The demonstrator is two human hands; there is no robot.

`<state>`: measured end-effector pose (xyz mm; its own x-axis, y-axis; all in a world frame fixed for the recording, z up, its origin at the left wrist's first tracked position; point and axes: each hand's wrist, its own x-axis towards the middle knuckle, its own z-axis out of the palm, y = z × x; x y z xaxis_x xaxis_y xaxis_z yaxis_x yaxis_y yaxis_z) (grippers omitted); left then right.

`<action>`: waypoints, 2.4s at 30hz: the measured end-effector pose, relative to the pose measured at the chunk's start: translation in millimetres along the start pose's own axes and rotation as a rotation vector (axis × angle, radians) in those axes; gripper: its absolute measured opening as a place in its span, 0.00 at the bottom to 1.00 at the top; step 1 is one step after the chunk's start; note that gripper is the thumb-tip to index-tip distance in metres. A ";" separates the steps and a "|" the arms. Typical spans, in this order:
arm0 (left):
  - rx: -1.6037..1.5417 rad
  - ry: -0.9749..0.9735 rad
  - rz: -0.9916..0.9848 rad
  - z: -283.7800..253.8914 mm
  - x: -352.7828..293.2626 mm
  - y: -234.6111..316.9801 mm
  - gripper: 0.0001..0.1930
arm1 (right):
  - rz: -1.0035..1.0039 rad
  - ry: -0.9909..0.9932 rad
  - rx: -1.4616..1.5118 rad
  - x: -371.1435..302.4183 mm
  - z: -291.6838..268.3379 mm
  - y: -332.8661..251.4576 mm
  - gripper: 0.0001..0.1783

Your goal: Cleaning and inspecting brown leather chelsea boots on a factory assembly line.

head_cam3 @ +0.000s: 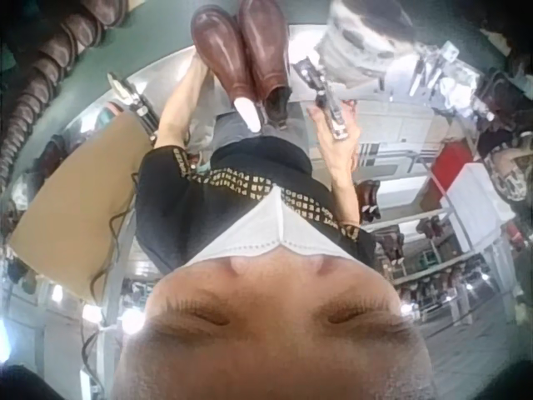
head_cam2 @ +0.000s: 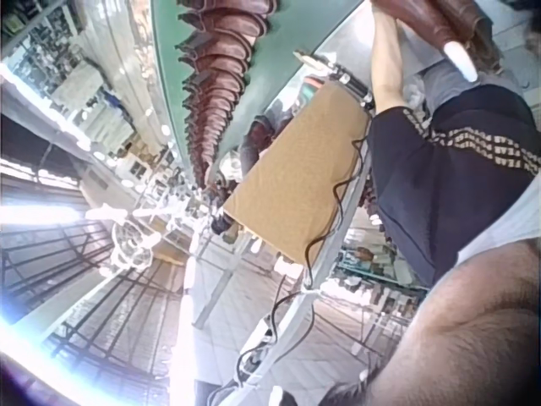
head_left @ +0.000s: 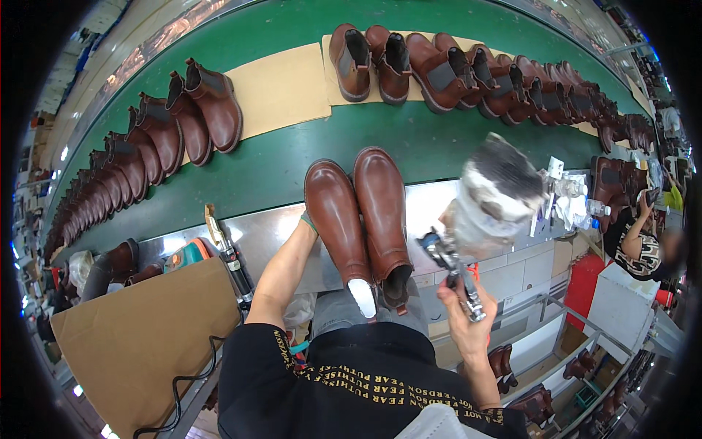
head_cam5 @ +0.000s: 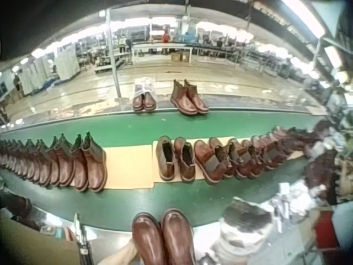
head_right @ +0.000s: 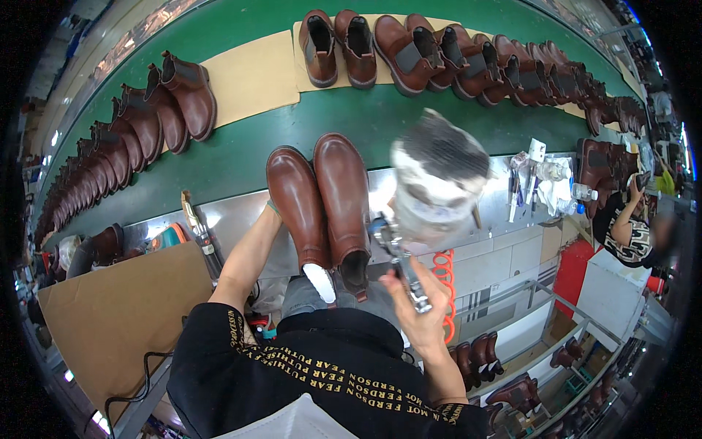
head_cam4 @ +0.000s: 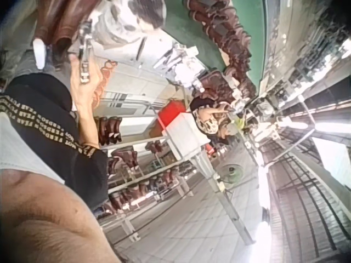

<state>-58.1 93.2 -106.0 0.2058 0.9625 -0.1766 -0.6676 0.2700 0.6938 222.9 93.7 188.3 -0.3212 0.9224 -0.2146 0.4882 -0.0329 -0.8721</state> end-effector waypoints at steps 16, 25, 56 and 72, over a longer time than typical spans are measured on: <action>-0.094 -0.012 -0.051 -17.0 5.2 -8.0 0.18 | 0.005 0.025 -0.090 16.7 14.9 -3.2 0.20; -0.146 0.000 -0.045 -26.6 4.4 -11.6 0.18 | 0.139 0.027 0.169 -2.6 4.1 10.7 0.09; -0.158 0.483 -0.049 12.6 7.6 21.5 0.16 | -0.086 0.242 -0.204 32.0 39.1 160.9 0.14; -0.822 0.408 0.427 173.3 -87.0 5.4 0.21 | 0.353 -0.431 0.680 97.8 47.4 114.1 0.26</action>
<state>44.3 6.6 34.1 -0.3233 0.8762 -0.3575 -0.9456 -0.3138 0.0859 208.7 161.9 46.9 -0.5885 0.5941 -0.5484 0.0715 -0.6374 -0.7672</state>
